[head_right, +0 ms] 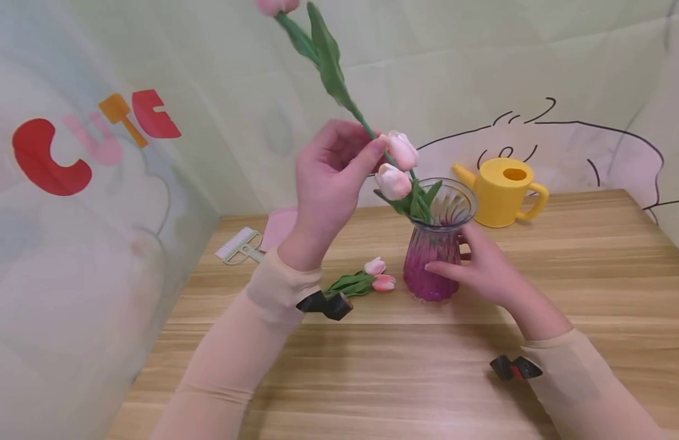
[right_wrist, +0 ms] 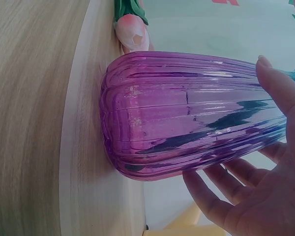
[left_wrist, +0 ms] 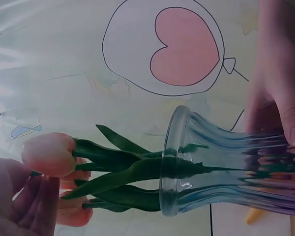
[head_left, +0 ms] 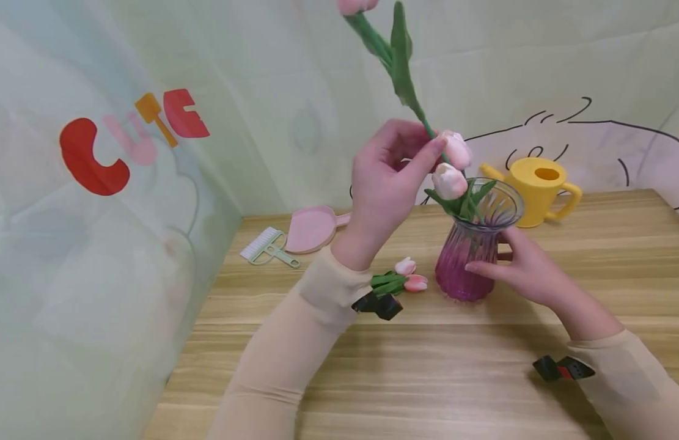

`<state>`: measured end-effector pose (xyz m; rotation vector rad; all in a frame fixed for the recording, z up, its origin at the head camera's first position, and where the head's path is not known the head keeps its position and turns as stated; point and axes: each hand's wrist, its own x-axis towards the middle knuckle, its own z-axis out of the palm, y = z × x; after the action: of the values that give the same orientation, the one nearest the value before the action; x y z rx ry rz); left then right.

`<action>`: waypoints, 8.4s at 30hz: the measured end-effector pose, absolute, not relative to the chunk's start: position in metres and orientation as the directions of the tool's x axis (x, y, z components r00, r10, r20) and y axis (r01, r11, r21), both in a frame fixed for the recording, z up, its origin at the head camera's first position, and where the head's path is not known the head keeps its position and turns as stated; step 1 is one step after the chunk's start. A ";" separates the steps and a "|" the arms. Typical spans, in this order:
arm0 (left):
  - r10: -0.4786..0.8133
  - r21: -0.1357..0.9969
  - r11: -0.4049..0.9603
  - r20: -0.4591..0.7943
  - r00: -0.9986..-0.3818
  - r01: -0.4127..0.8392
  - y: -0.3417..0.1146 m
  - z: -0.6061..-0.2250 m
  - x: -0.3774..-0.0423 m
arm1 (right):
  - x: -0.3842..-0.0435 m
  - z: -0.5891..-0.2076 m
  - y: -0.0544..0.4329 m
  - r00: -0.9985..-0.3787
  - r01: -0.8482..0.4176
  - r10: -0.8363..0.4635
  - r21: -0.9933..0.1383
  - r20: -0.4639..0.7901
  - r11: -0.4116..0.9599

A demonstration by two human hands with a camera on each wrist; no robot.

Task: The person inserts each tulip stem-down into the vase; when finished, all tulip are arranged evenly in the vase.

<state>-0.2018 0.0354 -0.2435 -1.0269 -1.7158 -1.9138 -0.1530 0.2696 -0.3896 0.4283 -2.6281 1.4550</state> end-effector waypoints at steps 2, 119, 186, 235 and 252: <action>0.232 0.703 -0.140 0.708 -0.667 0.697 0.035 -0.242 -0.204 | -0.153 -0.390 0.270 -0.955 -0.295 -0.191 -0.813 0.228 0.502; 0.048 0.673 -0.268 0.724 -0.688 0.689 0.006 -0.257 -0.204 | -0.143 -0.380 0.255 -0.935 -0.304 -0.322 -0.806 0.149 0.508; 0.433 0.409 0.845 -0.139 -0.891 0.346 -0.160 -0.425 -0.199 | -0.142 -0.382 0.257 -0.938 -0.289 -0.317 -0.817 0.138 0.500; 0.198 0.922 0.321 0.159 -0.967 0.217 -0.112 -0.355 -0.188 | -0.141 -0.381 0.257 -0.930 -0.306 -0.333 -0.825 0.154 0.475; 0.177 0.947 0.101 0.283 -0.943 0.304 -0.068 -0.332 -0.194 | -0.141 -0.380 0.258 -0.932 -0.308 -0.328 -0.819 0.156 0.485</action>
<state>-0.1942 -0.0677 -0.3323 -0.4950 -2.2572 -1.9822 -0.1415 0.2583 -0.3804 0.5833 -2.7250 1.4960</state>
